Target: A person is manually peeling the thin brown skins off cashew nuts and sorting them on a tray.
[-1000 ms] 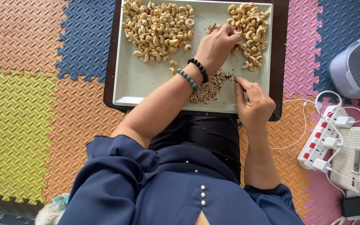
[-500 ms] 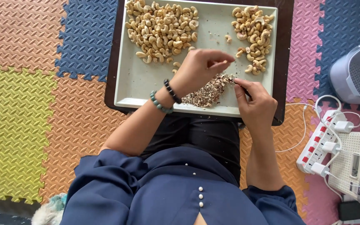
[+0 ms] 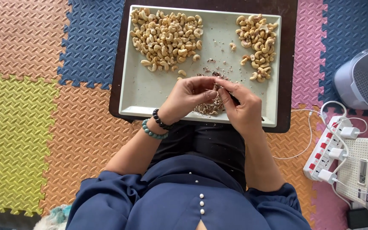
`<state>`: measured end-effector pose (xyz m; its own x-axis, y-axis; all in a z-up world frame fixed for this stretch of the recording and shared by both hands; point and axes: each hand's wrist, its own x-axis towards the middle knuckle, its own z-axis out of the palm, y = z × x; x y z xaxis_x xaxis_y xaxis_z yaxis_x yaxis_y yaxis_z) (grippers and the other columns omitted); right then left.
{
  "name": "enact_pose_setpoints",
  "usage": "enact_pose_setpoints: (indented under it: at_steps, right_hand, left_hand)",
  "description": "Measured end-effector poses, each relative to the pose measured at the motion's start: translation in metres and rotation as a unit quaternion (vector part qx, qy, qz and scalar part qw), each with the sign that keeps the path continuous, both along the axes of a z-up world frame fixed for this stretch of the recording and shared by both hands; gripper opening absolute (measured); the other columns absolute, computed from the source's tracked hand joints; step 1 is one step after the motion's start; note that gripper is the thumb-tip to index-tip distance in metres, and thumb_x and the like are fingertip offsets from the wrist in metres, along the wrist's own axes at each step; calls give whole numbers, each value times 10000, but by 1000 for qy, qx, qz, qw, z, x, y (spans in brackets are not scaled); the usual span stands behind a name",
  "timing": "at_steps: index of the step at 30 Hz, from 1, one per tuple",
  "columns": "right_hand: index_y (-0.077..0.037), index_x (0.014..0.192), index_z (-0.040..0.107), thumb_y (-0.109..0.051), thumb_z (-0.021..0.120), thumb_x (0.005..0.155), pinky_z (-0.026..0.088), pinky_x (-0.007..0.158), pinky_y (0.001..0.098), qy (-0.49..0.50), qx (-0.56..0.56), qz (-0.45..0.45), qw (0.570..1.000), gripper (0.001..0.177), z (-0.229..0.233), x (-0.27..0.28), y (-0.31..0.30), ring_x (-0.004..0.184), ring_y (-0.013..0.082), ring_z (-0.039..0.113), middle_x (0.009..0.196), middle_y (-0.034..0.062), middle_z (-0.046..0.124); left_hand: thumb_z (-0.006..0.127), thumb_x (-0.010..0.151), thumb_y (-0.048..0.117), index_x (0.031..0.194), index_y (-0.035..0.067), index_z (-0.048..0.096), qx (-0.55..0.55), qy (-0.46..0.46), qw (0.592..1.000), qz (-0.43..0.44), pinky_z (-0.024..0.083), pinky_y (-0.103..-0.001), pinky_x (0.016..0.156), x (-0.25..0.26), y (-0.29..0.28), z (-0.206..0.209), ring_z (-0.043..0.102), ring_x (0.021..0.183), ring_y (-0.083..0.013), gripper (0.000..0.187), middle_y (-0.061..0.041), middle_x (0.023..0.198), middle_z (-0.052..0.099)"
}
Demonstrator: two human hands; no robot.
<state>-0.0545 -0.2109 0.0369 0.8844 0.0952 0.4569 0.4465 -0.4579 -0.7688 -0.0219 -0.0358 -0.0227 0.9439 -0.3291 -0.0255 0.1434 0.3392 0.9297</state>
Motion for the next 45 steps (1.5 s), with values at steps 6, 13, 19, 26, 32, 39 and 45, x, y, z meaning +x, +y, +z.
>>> enact_pose_setpoints:
  at_steps: [6,13,19,26,32,39,45]
  right_hand:
    - [-86,1240,756,-74,720,1009,588,754,366,-18,26,-35,999,234,-2,-1,-2,942,291,754,990,169,767]
    - [-116,1210,772,-83,747,981,584,742,316,-7,69,-22,997,232,-2,-3,5,947,231,762,1007,134,785]
    - [-81,1196,772,-54,754,968,568,663,303,-15,94,-14,995,230,1,0,9,787,186,737,935,146,780]
    - [-128,1084,809,-117,821,918,511,533,218,-12,61,-27,998,167,-4,-3,6,579,91,639,804,56,773]
    - [-120,1086,803,-128,786,951,472,507,243,32,73,-2,997,137,4,-5,4,562,54,553,776,84,762]
    - [-99,1066,801,-78,743,977,462,505,261,35,81,17,996,109,10,-3,4,595,69,581,771,131,739]
    - [-88,1077,801,-72,741,982,460,514,257,34,65,40,997,113,10,1,-4,602,107,620,739,139,705]
  left_hand:
    - [768,915,-6,1293,-22,660,-35,-26,998,46,689,-360,808,-3,6,32,730,935,-156,393,-141,1082,738]
    - [778,912,-10,1282,-43,657,-25,-61,995,71,683,-395,824,-2,7,22,725,947,-171,390,-166,1087,742]
    - [775,910,-25,1265,-45,669,-18,-71,994,87,679,-383,811,-5,1,21,708,934,-155,372,-157,1058,748]
    - [817,872,-24,1221,-9,709,42,-122,985,112,661,-374,812,-5,3,22,720,932,-170,366,-159,1025,761]
    - [833,854,-39,1178,-28,723,58,-144,980,123,649,-382,793,-10,3,28,744,916,-209,343,-169,984,740]
    - [752,937,-21,1273,-15,678,18,-107,990,90,652,-371,860,-11,7,35,684,941,-141,345,-122,1002,717]
    - [703,969,-27,1253,-21,689,18,-102,993,49,652,-424,866,-3,9,35,697,951,-162,284,-124,994,682]
